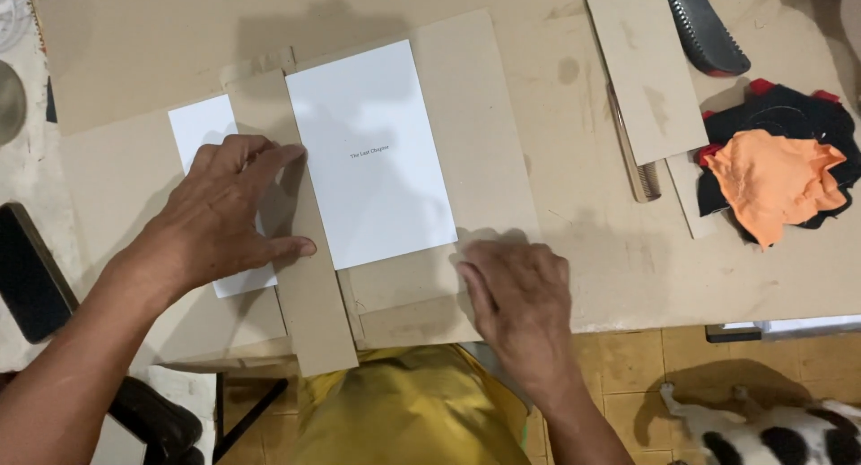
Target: Cutting strips of cardboard using a utility knife and a cardboard guide on a work surface.
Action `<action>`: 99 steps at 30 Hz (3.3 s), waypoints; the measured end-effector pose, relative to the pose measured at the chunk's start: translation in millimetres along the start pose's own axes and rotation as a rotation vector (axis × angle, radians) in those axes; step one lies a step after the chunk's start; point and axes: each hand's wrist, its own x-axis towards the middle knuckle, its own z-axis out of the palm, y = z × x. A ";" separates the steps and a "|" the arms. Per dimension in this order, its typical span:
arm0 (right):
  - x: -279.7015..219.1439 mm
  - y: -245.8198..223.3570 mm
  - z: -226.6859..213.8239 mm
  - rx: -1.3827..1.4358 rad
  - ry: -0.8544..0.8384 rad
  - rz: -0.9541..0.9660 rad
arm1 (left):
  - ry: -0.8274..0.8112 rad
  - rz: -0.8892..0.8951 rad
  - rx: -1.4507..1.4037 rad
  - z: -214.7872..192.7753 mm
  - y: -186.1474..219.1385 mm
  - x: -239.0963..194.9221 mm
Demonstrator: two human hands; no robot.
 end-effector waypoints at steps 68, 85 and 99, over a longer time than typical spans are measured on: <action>36.2 -8.4 6.3 -0.226 -0.070 -0.398 | 0.184 0.461 -0.232 -24.4 48.5 114.9; 36.8 -4.0 5.9 -0.259 -0.116 -0.495 | 0.286 0.571 -0.323 -14.1 47.3 113.5; 33.3 3.1 4.7 -0.285 -0.216 -0.547 | 0.683 0.647 -0.207 46.5 -73.4 25.5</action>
